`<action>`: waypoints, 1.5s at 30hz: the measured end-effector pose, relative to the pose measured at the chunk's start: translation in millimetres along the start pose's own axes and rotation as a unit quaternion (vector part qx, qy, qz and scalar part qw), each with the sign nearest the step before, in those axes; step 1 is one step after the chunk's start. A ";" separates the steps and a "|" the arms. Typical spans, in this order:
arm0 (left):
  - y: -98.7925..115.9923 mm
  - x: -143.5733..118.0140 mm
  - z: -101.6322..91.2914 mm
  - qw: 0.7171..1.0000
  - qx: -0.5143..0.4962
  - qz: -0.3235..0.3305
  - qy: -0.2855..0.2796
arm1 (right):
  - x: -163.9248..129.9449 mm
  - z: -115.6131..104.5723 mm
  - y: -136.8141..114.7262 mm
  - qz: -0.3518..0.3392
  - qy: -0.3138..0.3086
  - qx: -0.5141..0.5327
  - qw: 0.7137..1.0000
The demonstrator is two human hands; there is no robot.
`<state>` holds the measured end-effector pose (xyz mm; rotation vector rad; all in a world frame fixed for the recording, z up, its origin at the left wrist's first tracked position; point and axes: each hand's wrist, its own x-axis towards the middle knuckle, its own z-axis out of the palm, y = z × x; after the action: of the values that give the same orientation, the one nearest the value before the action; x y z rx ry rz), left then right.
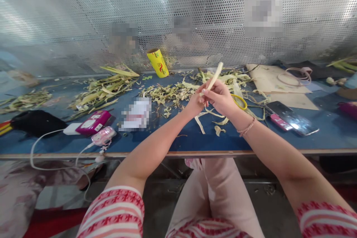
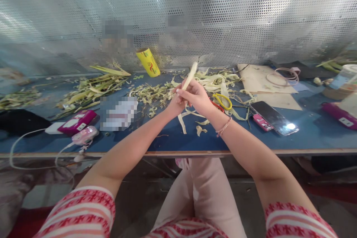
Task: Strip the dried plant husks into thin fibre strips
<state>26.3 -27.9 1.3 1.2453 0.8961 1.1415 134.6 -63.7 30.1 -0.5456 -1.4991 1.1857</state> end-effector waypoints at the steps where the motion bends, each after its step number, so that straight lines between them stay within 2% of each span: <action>1: 1.1 -1.6 -0.9 0.999 0.023 0.025 0.000 | -0.9 0.0 -0.7 0.002 -0.003 0.004 1.000; 3: 2.0 -3.8 -3.7 0.996 0.066 0.066 -0.007 | -1.9 -1.2 -1.7 -0.006 0.003 0.009 1.000; 5: 1.1 -3.8 -6.7 0.994 0.072 0.074 -0.019 | -0.9 -3.6 -1.5 -0.020 0.021 0.010 1.000; 9: -2.4 2.6 -10.3 0.999 -0.016 0.036 -0.024 | 5.9 -10.9 3.4 -0.019 0.047 -0.029 0.998; 11: -3.0 7.3 -11.0 0.999 -0.047 0.004 -0.006 | 9.6 -14.5 8.0 -0.011 0.051 -0.100 0.994; 14: -2.8 13.4 -12.5 0.997 -0.056 -0.044 0.034 | 12.2 -17.7 15.9 0.003 0.069 -0.233 0.970; 16: -2.7 15.6 -13.8 0.995 -0.057 -0.062 0.046 | 12.2 -17.9 19.7 0.028 0.071 -0.275 0.959; 19: -1.3 15.4 -14.2 0.993 -0.061 -0.083 0.052 | 11.3 -16.2 20.1 0.084 0.074 -0.262 0.958; 21: 0.9 14.1 -13.4 0.991 -0.073 -0.095 0.054 | 10.6 -14.1 17.1 0.128 0.070 -0.209 0.967; 24: 5.3 12.8 -12.2 0.988 -0.111 -0.100 0.049 | 9.1 -10.6 12.2 0.189 0.030 -0.124 0.974; 26: 7.8 12.8 -12.1 0.985 -0.141 -0.095 0.038 | 8.3 -9.5 11.0 0.202 0.010 -0.105 0.974; 33: 11.5 12.1 -14.8 0.981 -0.159 -0.108 0.026 | 12.4 -23.6 11.7 0.109 -0.006 -0.146 0.983; 39: 12.6 8.8 -16.6 0.990 -0.120 -0.079 0.015 | 21.9 -48.2 18.4 0.050 0.033 -0.227 0.972; 45: 6.0 6.9 -18.4 0.998 -0.045 -0.036 -0.004 | 28.0 -61.2 26.6 0.001 -0.004 -0.302 0.953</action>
<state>9.3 -17.1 5.2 1.1358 0.8676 1.1070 175.8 -6.5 13.6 -0.9470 -1.8695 0.7116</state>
